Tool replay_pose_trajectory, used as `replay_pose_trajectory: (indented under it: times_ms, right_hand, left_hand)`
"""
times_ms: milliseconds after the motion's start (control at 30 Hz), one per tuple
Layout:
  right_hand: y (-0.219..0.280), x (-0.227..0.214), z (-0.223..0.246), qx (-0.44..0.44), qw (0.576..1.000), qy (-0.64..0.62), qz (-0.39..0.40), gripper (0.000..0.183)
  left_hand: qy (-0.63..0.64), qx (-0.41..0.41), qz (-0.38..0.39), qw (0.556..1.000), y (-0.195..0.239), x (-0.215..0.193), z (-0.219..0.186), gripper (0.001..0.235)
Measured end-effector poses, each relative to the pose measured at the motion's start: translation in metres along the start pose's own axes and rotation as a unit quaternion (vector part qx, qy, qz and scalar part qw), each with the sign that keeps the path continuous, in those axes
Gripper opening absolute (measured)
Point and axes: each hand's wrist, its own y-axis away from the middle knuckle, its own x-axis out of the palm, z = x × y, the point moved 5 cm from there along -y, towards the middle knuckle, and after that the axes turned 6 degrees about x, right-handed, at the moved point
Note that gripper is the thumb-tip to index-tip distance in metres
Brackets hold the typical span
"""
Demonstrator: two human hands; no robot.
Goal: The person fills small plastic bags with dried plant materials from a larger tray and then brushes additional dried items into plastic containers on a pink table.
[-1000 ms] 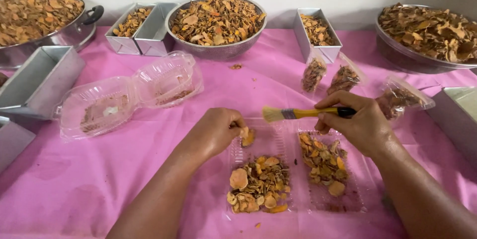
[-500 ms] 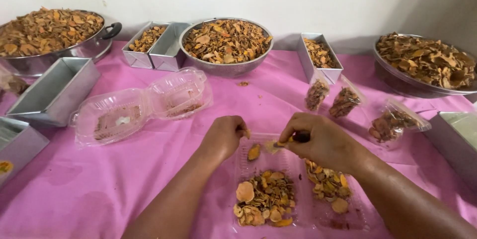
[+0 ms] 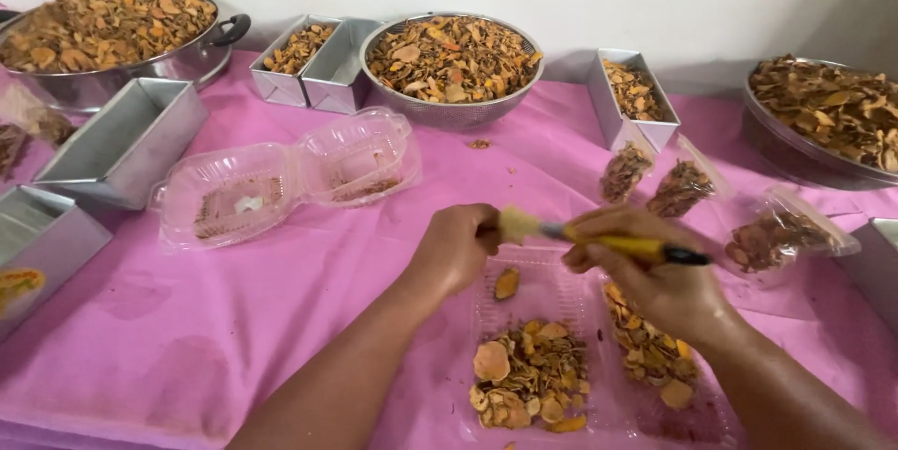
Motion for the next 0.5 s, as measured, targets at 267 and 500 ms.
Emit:
replay_pose_trajectory:
  times_ms: [267,500]
  right_hand:
    - [0.005,-0.032,-0.026,0.161,0.985,0.004,-0.063,0.012]
    - [0.001,-0.048,-0.034,0.216,0.906,-0.32,-0.173,0.012]
  left_hand:
    - [0.183,-0.028,-0.007,0.983,0.002,0.002,-0.002,0.011]
    - [0.077,0.082,0.002,0.994,0.001,0.004,-0.002,0.007]
